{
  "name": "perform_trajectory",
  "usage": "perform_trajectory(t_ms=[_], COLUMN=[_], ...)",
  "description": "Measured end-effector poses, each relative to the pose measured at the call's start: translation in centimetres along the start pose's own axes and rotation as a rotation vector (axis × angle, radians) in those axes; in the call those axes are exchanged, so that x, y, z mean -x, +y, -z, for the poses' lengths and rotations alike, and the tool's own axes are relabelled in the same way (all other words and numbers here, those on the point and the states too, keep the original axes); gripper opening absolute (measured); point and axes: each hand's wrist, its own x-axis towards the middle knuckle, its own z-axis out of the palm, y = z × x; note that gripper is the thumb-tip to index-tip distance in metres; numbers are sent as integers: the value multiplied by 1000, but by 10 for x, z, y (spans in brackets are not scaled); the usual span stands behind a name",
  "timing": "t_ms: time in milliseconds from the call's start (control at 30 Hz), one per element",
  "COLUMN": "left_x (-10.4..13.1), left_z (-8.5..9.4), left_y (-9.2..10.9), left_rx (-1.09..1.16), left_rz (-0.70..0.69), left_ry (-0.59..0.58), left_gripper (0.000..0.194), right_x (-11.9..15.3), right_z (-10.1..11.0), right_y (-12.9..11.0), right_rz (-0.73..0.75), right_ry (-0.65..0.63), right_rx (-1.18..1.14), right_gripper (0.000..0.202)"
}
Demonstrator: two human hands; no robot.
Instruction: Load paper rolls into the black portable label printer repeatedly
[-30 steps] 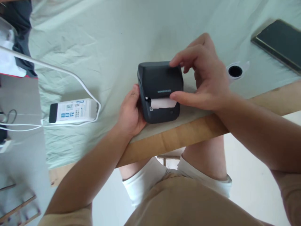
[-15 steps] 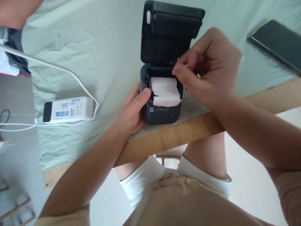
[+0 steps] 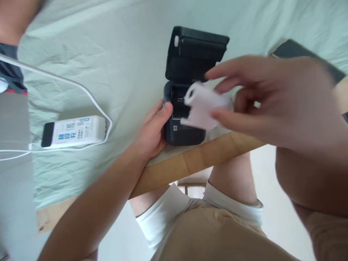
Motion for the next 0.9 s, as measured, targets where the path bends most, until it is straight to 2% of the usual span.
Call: perform_trajectory(t_ms=[67, 100, 133, 167, 200, 267, 333, 467, 533, 567, 633, 700, 767, 800, 900], left_x=[-1, -2, -3, -3, -3, -3, -3, -3, -3, -4, -4, -3, -2, -2, -2], left_z=[0, 0, 1, 1, 1, 0, 0, 0, 2, 2, 3, 3, 2, 2, 1], left_y=[1, 1, 1, 2, 2, 2, 2, 1, 1, 1, 1, 2, 4, 4, 4], left_rx=[11, 20, 30, 40, 45, 40, 23, -3, -3, -2, -6, -12, -20, -25, -46], left_rz=[-4, -4, 1, 6, 11, 11, -1, -36, -40, -37, -23, -6, 11, 14, 10], left_ry=[-11, -10, -8, -5, -5, -5, -6, -27, -34, -30, -22, -21, -24, -17, 10], left_gripper=[20, 19, 19, 19, 19, 19, 21, 24, 24, 25, 27, 27, 27, 26, 24], right_x=[22, 33, 44, 52, 59, 66, 63, 42, 35, 35, 39, 48, 54, 55, 47], right_z=[13, 19, 23, 26, 27, 29, 30, 35, 36, 36, 35, 31, 22, 16, -4], right_y=[13, 25, 39, 53, 67, 91, 105, 123, 130, 131, 126, 112, 92, 84, 71], right_rz=[-7, -62, -149, -200, -211, -240, -244, -206, -266, -288, -234, -85, -89, -69, -58], right_ry=[190, 247, 374, 427, 503, 576, 554, 430, 403, 388, 400, 504, 597, 595, 437], right_rx=[-109, -214, -262, -295, -298, -194, -56, 132, 184, 224, 340, 435, 434, 413, 435], right_gripper=[31, 28, 29, 28, 20, 9, 12, 22, 33, 41, 50, 48, 36, 33, 39])
